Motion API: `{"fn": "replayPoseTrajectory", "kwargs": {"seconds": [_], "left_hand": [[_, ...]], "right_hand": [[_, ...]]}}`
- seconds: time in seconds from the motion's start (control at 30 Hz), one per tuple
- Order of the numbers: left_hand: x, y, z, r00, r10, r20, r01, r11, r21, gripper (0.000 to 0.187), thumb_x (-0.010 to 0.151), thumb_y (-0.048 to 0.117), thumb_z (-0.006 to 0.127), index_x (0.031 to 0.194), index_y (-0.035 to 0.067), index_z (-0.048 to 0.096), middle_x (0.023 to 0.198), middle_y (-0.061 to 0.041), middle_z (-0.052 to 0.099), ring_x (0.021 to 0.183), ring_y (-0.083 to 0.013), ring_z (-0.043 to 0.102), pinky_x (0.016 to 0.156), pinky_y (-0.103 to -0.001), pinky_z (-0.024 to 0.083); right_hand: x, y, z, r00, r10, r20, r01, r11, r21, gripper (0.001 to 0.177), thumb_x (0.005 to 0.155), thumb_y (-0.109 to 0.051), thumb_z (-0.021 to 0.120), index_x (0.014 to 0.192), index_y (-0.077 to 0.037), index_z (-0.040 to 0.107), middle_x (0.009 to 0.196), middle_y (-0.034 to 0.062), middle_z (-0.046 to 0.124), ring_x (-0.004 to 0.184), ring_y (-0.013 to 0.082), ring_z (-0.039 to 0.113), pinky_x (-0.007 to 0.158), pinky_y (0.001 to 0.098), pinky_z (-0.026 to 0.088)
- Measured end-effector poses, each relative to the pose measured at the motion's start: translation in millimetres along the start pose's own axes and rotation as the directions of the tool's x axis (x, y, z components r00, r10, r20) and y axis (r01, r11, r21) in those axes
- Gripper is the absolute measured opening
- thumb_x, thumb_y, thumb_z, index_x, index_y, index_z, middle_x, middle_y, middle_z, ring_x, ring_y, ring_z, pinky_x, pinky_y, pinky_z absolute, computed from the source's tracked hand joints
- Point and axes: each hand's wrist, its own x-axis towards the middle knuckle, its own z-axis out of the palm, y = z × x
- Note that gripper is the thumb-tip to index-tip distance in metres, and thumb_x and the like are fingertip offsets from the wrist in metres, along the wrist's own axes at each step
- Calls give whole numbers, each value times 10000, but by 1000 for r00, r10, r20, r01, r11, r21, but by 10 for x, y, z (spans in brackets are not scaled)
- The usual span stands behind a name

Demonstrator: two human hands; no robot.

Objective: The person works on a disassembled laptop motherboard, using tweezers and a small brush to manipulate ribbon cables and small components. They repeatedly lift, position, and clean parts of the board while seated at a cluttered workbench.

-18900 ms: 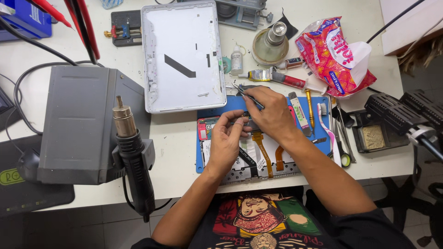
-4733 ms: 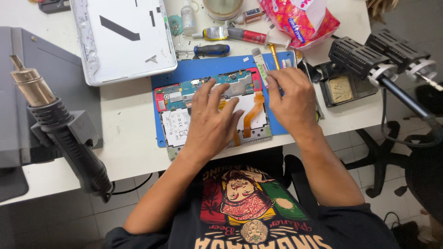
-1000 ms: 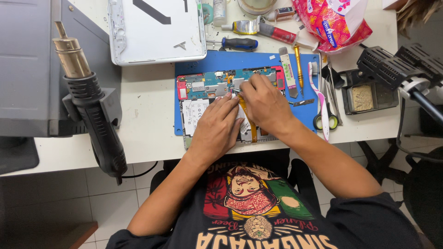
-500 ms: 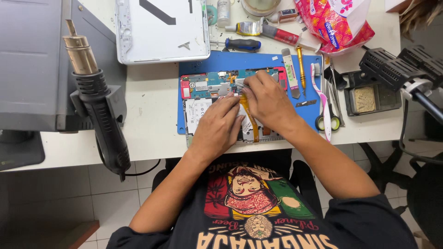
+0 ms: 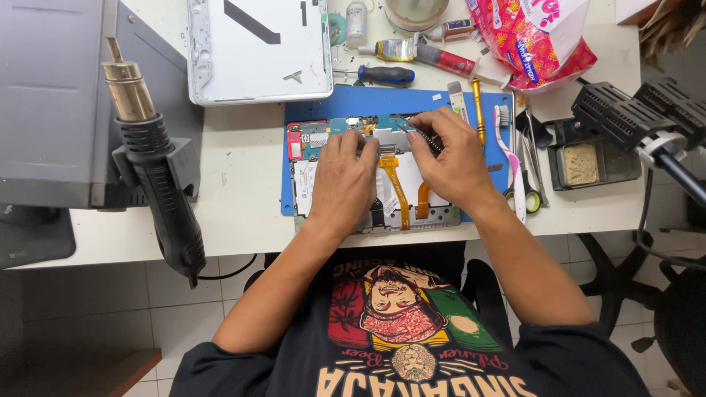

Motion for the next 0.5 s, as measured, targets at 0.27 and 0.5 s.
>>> {"fn": "replayPoseTrajectory", "kwargs": {"seconds": [0.27, 0.5], "left_hand": [[-123, 13, 63, 1000, 10, -4, -10, 999, -33, 204, 1084, 78, 696, 1238, 9, 810, 1114, -141, 672, 1172, -343, 687, 895, -421, 574], [-65, -92, 11, 1000, 28, 5, -28, 998, -54, 200, 1112, 83, 663, 1174, 6, 837, 1065, -142, 687, 1125, -326, 726, 868, -399, 591]], "right_hand": [[2, -68, 4, 999, 26, 32, -26, 1000, 13, 133, 1140, -93, 721, 1220, -11, 788, 996, 156, 694, 913, 355, 755, 716, 400, 593], [-1, -81, 21, 997, 27, 66, -26, 1000, -12, 152, 1144, -86, 698, 1232, 17, 769, 1005, 182, 679, 899, 367, 759, 657, 404, 618]]}}
